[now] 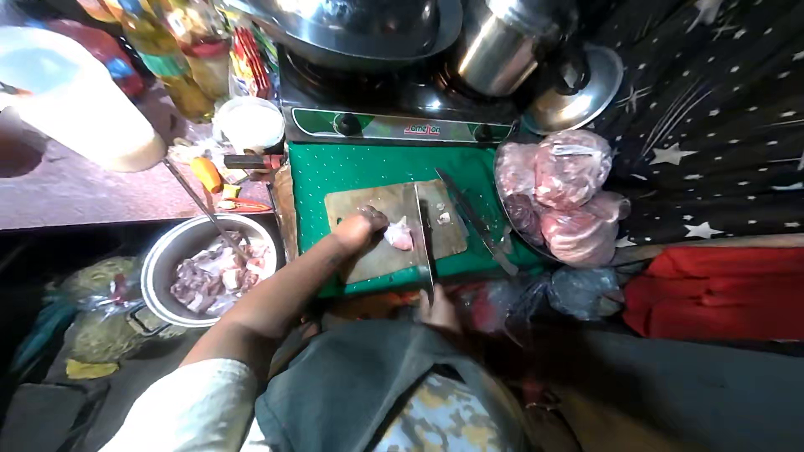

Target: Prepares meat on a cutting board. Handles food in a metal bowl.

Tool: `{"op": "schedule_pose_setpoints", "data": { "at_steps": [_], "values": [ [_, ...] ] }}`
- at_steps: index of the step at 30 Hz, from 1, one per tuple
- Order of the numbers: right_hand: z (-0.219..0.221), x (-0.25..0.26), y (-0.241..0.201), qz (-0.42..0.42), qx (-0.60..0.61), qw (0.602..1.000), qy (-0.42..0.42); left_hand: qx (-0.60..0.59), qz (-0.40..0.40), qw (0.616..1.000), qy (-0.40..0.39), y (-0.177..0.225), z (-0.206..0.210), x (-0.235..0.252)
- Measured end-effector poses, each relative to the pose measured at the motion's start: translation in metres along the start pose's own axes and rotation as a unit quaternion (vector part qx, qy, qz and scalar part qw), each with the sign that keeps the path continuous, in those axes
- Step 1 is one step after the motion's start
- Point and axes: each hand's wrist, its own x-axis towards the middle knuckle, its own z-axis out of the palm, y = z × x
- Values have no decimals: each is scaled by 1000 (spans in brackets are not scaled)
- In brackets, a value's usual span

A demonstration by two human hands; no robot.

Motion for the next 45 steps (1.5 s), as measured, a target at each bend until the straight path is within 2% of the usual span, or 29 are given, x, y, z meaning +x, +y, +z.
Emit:
{"op": "schedule_pose_setpoints", "data": {
  "at_steps": [2,4,9,13,17,21,27,29,33,36,39,41,43,45],
  "values": [
    [-10,7,-1,26,-35,996,-74,7,-14,1000,-11,1,-5,4],
    [-19,0,3,17,-15,995,-97,8,-23,1000,-17,5,-4,0],
    [-28,1,5,-5,3,995,-104,41,-11,999,0,7,7,1],
    [-21,46,-20,-81,18,994,-72,-3,27,999,-31,-5,14,4],
    [-25,97,-72,-81,5,995,-58,2,60,998,-27,-5,13,6],
    [-27,117,-79,-64,17,995,-69,43,68,996,-31,-9,13,4],
    [-26,81,-37,-63,7,997,-50,106,-61,989,-87,-12,-11,-21],
    [-29,72,-25,-41,13,998,-38,92,-88,989,-70,-9,-9,-26],
    [-36,62,-23,-37,65,997,0,36,-46,998,-5,21,2,-23],
    [-35,39,-25,-122,79,986,81,-4,13,1000,-1,23,13,-14],
    [-22,26,-23,-221,96,955,174,-17,15,1000,7,13,17,-9],
    [-8,27,-22,-242,96,945,200,-27,9,999,32,6,18,-9],
    [6,29,-20,-210,66,961,166,-34,7,999,42,2,19,-10],
    [9,27,-20,-136,21,987,78,-45,0,998,35,6,15,-11]
  ]
}}
